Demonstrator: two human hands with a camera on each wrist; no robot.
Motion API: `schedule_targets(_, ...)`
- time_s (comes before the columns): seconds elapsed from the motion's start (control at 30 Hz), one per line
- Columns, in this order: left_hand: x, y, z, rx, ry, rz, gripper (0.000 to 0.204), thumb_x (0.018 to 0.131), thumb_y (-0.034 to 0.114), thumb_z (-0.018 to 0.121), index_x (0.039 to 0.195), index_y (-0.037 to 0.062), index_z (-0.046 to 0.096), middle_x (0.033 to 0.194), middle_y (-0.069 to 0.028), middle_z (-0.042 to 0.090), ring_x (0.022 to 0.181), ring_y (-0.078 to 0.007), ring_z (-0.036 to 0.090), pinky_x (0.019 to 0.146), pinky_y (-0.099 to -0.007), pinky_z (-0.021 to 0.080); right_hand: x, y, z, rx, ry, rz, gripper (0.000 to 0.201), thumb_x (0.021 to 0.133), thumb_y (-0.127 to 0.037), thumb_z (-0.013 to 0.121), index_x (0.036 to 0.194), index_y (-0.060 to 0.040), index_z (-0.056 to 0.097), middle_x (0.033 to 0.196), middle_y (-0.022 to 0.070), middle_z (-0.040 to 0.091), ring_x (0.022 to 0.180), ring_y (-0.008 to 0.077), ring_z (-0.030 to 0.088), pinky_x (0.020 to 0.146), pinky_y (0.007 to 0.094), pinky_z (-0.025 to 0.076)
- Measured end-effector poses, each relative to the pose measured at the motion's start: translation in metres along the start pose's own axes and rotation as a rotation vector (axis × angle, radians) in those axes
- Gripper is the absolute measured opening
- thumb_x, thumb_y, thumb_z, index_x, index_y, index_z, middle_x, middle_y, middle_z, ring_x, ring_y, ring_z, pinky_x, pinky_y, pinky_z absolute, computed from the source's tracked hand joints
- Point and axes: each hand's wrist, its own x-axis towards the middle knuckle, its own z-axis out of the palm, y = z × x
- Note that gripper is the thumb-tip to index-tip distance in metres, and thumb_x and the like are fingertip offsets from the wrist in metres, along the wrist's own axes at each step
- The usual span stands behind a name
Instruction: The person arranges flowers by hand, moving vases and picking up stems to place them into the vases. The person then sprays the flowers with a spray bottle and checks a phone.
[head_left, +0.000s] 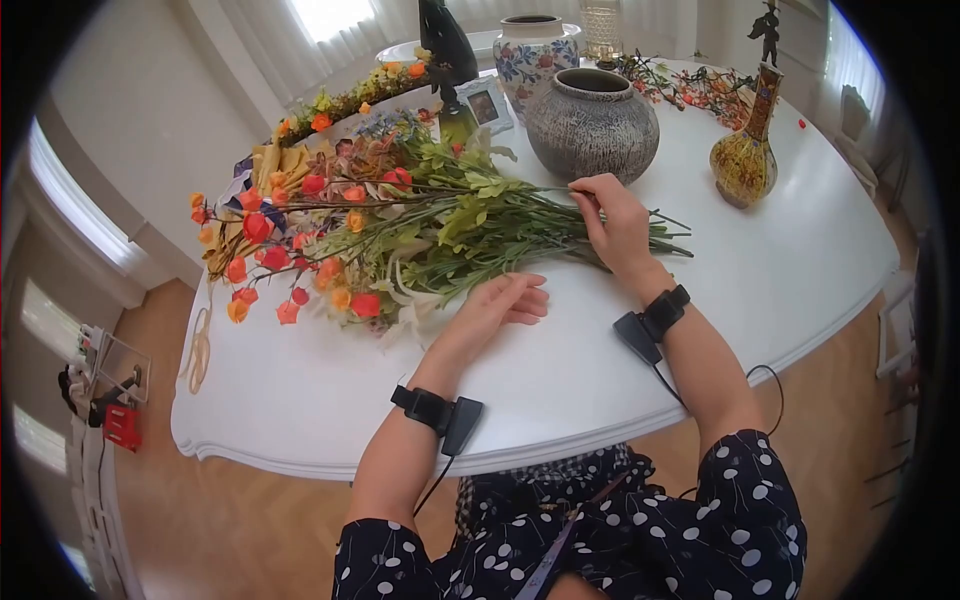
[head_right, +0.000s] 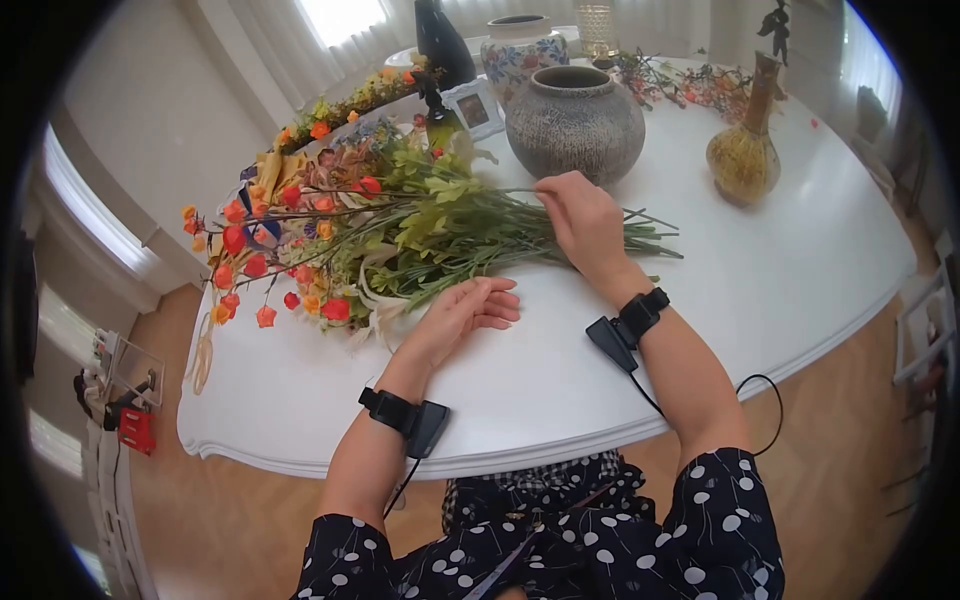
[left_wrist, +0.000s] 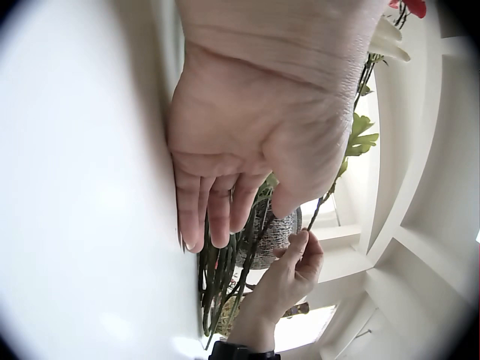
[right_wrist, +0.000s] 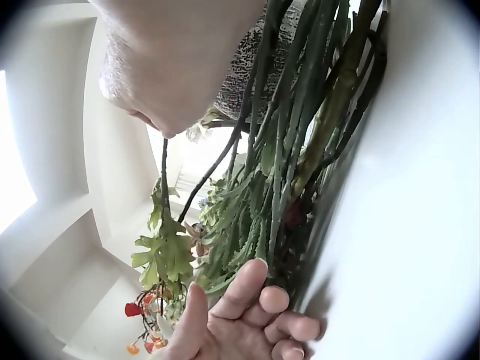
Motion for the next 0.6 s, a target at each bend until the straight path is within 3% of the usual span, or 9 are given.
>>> schedule_targets(0.1, 0.000, 0.001, 0.001, -0.031, 0.001, 0.022, 0.043, 0.102, 0.031, 0.040, 0.124, -0.0036, 0.052, 0.106, -0.0117, 0.063, 0.096, -0.0194, 0.062, 0.084, -0.0299, 0.051, 0.001, 0.000, -0.003, -0.020, 0.061, -0.017, 0.008, 0.084, -0.006, 0.063, 0.091, -0.0080, 0.061, 0.083, 0.0080, 0.061, 0.073, 0.0286, 0.060, 0.062, 0.0375, 0.046)
schedule_targets(0.27, 0.000, 0.004, 0.004, -0.040, 0.012, 0.004, 0.044, 0.102, 0.032, 0.038, 0.125, -0.0039, 0.051, 0.103, -0.0138, 0.063, 0.097, -0.0216, 0.063, 0.084, -0.0313, 0.051, -0.012, 0.017, 0.005, -0.031, -0.199, 0.073, 0.008, 0.087, -0.012, 0.060, 0.093, -0.0085, 0.063, 0.084, 0.0078, 0.061, 0.077, 0.0289, 0.061, 0.064, 0.0383, 0.047)
schedule_targets(0.37, -0.001, 0.006, 0.004, -0.063, -0.069, 0.004, 0.044, 0.103, 0.031, 0.037, 0.124, -0.0046, 0.051, 0.101, -0.0148, 0.064, 0.098, -0.0238, 0.063, 0.085, -0.0332, 0.052, -0.015, 0.024, 0.008, -0.034, -0.234, 0.058, 0.009, 0.087, -0.014, 0.061, 0.094, -0.0087, 0.063, 0.083, 0.0075, 0.061, 0.077, 0.0290, 0.061, 0.064, 0.0381, 0.047)
schedule_targets(0.6, -0.004, 0.011, 0.025, -0.179, -0.062, 0.115, 0.049, 0.102, 0.032, 0.038, 0.138, -0.0008, 0.036, 0.122, -0.0192, 0.055, 0.104, -0.0287, 0.061, 0.088, -0.0379, 0.051, 0.000, 0.000, -0.003, 0.007, -0.067, 0.003, 0.011, 0.085, -0.011, 0.064, 0.096, -0.0077, 0.065, 0.082, 0.0072, 0.063, 0.063, 0.0253, 0.060, 0.056, 0.0346, 0.047)
